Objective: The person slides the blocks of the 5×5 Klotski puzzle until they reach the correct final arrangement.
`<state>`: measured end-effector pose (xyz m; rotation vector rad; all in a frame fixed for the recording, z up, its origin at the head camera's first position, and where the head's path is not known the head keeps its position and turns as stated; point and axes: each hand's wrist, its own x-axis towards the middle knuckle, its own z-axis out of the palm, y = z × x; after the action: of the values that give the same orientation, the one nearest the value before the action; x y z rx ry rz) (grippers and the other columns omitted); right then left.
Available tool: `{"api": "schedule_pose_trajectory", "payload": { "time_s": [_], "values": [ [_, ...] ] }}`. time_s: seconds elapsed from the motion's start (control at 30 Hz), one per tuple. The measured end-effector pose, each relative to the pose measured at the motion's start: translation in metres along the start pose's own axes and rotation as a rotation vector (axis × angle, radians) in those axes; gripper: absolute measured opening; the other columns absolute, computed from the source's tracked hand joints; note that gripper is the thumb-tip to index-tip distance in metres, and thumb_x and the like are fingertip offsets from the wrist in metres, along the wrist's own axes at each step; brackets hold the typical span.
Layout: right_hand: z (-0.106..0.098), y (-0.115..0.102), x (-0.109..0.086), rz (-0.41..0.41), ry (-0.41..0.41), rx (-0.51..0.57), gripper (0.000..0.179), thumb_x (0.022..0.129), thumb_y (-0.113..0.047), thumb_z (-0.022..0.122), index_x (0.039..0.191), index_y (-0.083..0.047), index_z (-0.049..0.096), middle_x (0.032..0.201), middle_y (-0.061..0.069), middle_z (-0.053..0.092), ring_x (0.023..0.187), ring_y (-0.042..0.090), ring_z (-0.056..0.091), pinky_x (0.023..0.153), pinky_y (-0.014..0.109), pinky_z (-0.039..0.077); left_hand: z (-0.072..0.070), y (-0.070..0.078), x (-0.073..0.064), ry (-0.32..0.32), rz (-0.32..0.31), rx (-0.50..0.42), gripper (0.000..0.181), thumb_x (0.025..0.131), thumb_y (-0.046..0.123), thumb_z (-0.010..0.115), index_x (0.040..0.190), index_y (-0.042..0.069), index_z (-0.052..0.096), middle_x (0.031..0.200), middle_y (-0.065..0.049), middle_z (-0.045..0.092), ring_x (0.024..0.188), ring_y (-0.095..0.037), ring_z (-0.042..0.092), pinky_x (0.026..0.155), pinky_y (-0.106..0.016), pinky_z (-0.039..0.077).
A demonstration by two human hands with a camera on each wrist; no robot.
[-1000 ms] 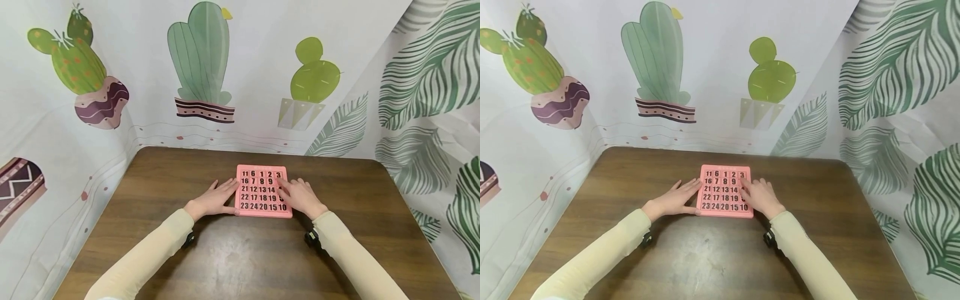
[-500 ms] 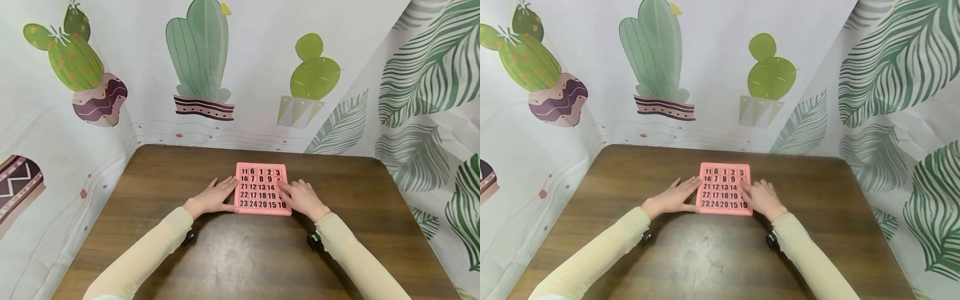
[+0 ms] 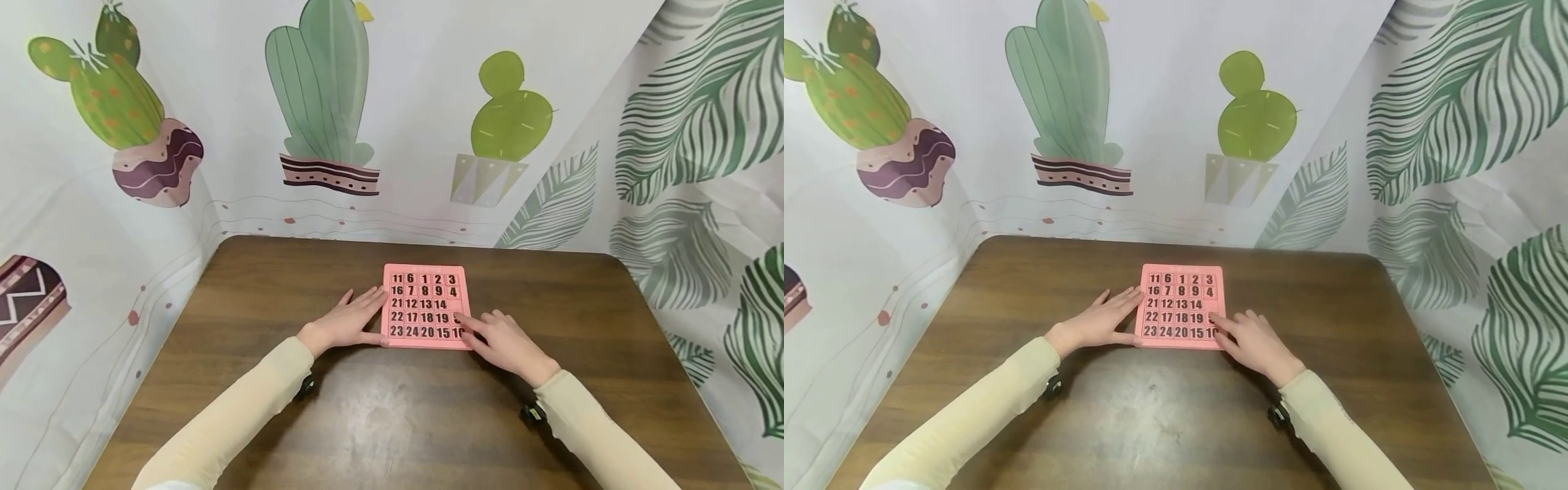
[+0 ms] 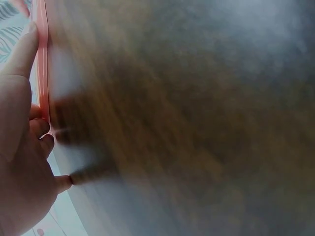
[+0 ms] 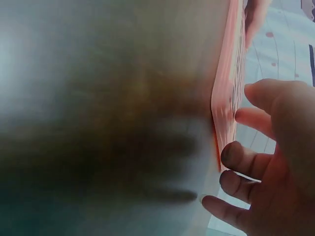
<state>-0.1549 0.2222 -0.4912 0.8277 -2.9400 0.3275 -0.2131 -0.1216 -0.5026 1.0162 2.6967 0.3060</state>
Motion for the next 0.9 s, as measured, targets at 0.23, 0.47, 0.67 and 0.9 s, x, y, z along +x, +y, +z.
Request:
{"api": "schedule_pose_trajectory", "payload": {
  "time_s": [0.23,0.47,0.67,0.9],
  "values": [
    [-0.004,-0.002,-0.007,-0.022,0.035,-0.023,0.039,0.09,-0.036,0.06,0.127,-0.024,0.061,0.072,-0.005,0.055,0.069,0.015,0.038,0.065,0.031,0.032,-0.001,-0.001,0.0,0.002,-0.002,0.014,0.106,0.076,0.079,0.043,0.152,0.015,0.008,0.158,-0.002,0.004,0.144,-0.017,0.004,0.111,-0.056,0.006],
    [-0.003,0.003,0.007,0.018,0.017,-0.028,0.04,0.09,-0.034,0.06,0.129,-0.024,0.06,0.069,-0.005,0.052,0.069,0.018,0.042,0.065,0.033,0.033,0.0,0.001,-0.001,-0.008,-0.006,0.009,0.104,0.077,0.076,0.046,0.152,0.015,0.008,0.158,-0.002,0.003,0.144,-0.016,0.003,0.111,-0.055,0.006],
    [-0.003,0.004,0.009,0.032,-0.003,-0.019,0.042,0.091,-0.036,0.059,0.131,-0.025,0.058,0.074,-0.004,0.055,0.072,0.018,0.044,0.067,0.035,0.035,0.001,0.002,-0.001,-0.002,-0.014,0.0,0.104,0.077,0.076,0.047,0.152,0.016,0.009,0.158,-0.001,0.004,0.144,-0.015,0.003,0.111,-0.055,0.006],
    [-0.006,-0.003,-0.014,-0.031,-0.003,0.039,0.039,0.09,-0.035,0.061,0.127,-0.025,0.061,0.071,-0.011,0.05,0.069,0.012,0.036,0.064,0.029,0.031,0.002,0.0,0.0,0.008,0.0,-0.001,0.105,0.076,0.078,0.045,0.152,0.015,0.009,0.158,-0.002,0.004,0.144,-0.016,0.004,0.111,-0.055,0.006]
  ]
}}
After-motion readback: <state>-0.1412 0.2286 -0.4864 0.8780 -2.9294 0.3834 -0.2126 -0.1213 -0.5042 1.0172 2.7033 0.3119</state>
